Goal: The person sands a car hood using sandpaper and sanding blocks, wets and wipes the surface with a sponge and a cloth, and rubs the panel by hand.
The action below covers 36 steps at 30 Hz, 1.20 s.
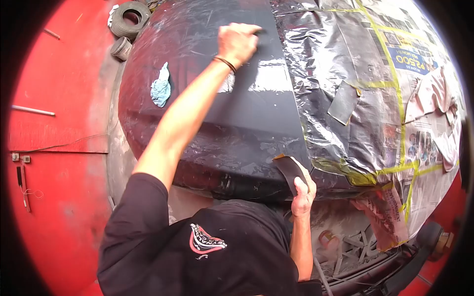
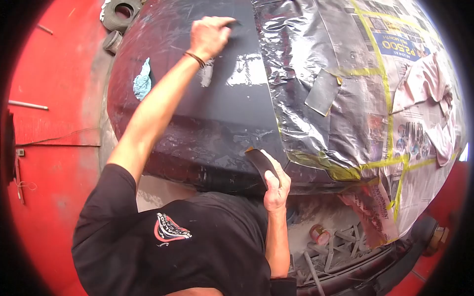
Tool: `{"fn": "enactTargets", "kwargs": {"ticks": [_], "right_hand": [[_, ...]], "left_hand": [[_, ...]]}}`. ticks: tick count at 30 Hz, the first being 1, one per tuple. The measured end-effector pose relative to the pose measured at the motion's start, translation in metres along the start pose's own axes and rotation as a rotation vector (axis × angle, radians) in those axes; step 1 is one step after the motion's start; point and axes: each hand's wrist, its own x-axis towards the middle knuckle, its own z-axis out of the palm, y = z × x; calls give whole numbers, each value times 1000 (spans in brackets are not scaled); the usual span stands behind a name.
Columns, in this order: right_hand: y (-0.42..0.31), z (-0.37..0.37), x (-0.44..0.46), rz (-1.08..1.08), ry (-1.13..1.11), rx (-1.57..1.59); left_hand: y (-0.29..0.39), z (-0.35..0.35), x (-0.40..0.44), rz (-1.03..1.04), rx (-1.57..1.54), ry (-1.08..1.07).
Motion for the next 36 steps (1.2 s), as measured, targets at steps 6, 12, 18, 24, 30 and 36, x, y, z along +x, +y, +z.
{"fn": "enactTargets", "kwargs": {"ticks": [6, 12, 18, 24, 30, 36], "right_hand": [[2, -1, 0, 18, 32, -9], [5, -1, -1, 24, 49, -48], [10, -1, -4, 20, 67, 8], [10, 3, -4, 43, 184, 62], [10, 8, -4, 32, 298, 30], [14, 3, -8, 77, 341, 28]], "left_hand": [[-64, 31, -7, -213, 115, -90], [32, -28, -90, 71, -188, 23], [90, -99, -196, 134, -306, -52], [85, -97, -207, 146, -327, 1], [51, -95, -188, 88, -337, 58], [-69, 4, -37, -84, -66, 238]]}}
